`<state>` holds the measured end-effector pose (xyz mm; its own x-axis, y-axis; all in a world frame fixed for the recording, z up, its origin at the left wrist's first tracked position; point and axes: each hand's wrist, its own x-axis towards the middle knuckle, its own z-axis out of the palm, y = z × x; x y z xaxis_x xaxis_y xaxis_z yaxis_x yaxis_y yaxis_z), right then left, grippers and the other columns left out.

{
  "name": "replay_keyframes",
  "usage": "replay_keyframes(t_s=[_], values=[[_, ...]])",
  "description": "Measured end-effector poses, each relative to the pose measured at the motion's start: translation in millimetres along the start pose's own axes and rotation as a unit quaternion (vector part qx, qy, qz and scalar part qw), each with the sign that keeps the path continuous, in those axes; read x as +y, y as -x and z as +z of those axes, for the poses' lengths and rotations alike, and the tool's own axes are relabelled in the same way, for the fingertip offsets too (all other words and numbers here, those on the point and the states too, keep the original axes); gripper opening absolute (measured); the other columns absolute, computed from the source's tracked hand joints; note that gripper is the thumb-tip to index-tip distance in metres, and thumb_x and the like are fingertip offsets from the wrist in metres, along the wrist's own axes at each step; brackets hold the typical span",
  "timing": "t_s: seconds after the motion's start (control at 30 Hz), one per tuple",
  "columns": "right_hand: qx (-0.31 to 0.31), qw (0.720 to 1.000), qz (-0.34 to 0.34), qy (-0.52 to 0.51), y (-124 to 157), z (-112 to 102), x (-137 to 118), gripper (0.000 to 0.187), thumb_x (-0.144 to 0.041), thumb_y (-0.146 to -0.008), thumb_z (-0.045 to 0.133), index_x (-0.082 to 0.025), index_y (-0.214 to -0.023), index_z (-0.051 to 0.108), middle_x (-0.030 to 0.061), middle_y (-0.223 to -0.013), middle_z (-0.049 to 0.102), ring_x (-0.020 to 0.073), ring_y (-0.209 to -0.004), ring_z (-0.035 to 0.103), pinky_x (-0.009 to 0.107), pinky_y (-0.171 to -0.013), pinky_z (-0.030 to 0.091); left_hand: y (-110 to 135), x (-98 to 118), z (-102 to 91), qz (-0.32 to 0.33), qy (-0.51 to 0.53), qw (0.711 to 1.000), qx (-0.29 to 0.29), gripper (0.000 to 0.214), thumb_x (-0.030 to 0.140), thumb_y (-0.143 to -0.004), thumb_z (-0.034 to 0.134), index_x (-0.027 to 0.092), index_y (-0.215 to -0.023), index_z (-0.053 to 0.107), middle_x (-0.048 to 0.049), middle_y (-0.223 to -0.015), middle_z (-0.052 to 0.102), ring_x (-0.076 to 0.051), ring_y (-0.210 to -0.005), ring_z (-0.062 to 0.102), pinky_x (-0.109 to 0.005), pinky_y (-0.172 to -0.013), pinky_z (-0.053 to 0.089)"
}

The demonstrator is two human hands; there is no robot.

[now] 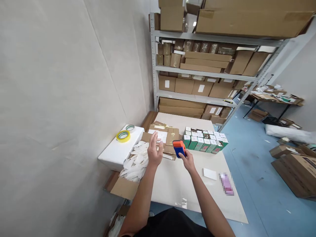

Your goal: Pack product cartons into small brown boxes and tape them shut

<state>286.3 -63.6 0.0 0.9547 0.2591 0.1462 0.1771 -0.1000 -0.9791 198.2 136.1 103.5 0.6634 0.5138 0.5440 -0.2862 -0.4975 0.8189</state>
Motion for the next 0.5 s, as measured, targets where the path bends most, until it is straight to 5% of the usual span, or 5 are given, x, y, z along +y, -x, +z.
replay_keyframes(t_s=[0.3, 0.5], values=[[-0.096, 0.992, -0.045, 0.071, -15.4, 164.9, -20.3, 0.033, -0.050, -0.084, 0.071, -0.022, -0.102, 0.070, 0.0094, -0.095, 0.072, 0.0285, -0.085, 0.063, 0.041, -0.082, 0.049, -7.3, -83.3, -123.6, -0.136, -0.047, 0.964, 0.222, 0.034, 0.033, -0.099, 0.054, 0.022, -0.129, 0.064, -0.0112, -0.132, 0.068, -0.022, -0.108, 0.068, -0.030, -0.085, 0.056], [-0.156, 0.978, -0.076, 0.115, -12.9, 280.1, -18.2, 0.016, -0.038, -0.082, 0.072, -0.025, -0.090, 0.067, 0.0092, -0.089, 0.069, 0.0306, -0.086, 0.062, 0.045, -0.086, 0.049, 8.5, -113.0, -207.2, -0.162, -0.081, 0.942, 0.284, 0.034, 0.030, -0.097, 0.053, 0.022, -0.128, 0.064, -0.0115, -0.132, 0.068, -0.022, -0.109, 0.069, -0.031, -0.087, 0.056]])
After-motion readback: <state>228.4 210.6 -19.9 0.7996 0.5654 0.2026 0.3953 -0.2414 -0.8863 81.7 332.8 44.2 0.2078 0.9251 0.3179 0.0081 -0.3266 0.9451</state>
